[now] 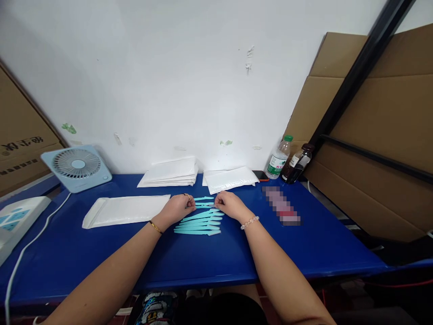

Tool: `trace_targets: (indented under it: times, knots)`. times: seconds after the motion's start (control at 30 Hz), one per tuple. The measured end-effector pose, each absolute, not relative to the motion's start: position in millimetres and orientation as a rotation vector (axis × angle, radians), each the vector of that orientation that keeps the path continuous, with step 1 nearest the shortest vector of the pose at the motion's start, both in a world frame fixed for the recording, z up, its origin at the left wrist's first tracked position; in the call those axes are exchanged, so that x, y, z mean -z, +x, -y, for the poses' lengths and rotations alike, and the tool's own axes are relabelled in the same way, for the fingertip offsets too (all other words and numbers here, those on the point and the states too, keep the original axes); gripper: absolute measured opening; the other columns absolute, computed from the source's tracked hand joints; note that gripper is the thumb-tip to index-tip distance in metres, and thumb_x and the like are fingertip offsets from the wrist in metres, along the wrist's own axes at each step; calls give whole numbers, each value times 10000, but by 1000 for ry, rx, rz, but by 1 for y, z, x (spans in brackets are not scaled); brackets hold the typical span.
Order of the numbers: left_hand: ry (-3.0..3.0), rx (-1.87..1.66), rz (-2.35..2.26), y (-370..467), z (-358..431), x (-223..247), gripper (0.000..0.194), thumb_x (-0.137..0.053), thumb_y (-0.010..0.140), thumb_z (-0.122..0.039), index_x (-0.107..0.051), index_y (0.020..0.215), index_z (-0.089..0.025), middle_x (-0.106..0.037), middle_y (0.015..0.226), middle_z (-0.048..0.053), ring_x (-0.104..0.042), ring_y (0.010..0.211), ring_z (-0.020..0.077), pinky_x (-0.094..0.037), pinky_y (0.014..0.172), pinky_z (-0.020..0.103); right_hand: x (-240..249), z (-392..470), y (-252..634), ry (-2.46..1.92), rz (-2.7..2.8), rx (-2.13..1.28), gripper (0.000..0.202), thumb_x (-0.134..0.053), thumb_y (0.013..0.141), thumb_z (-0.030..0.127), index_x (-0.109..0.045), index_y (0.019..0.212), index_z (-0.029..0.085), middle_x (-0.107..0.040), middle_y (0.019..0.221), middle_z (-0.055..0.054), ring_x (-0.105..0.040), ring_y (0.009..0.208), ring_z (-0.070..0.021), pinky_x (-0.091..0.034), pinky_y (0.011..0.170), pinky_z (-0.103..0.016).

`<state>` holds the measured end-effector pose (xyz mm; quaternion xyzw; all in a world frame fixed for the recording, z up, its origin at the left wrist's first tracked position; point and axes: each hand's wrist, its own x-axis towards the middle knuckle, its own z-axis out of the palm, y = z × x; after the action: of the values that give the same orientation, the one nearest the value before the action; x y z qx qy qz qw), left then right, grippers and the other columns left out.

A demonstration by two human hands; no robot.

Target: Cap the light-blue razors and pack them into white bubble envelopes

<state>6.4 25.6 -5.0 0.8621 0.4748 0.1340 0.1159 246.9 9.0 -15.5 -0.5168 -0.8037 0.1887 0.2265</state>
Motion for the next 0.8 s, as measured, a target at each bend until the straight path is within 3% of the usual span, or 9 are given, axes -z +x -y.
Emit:
trace_targets:
  times: [0.5,0.67,0.8]
  knots:
    - [2513,-398,-1268,12,-24,8,129,-609,767,-333,-651,764,-211,-667,797,-2,-611,745,152,-402,628,234,10,-4,238,-1375,2222,-594,81,-600,768,218,-668,748,177,-624,749,-17,-538,641,-125,-393,591,-223]
    - [2528,-487,-1379,3,-29,5,221,-595,792,-383,-660,937,-229,-672,939,16,-614,838,175,-418,695,251,5,-14,279,-1548,1951,-314,135,-551,786,199,-682,807,175,-665,848,-47,-576,761,-165,-423,701,-266]
    - [2601,-467,-1402,-4,-36,6,146,-587,803,-337,-673,862,-234,-672,917,10,-609,837,175,-399,696,259,12,-21,303,-1682,1943,-292,214,-552,733,126,-693,883,184,-673,864,-43,-583,767,-169,-425,713,-265]
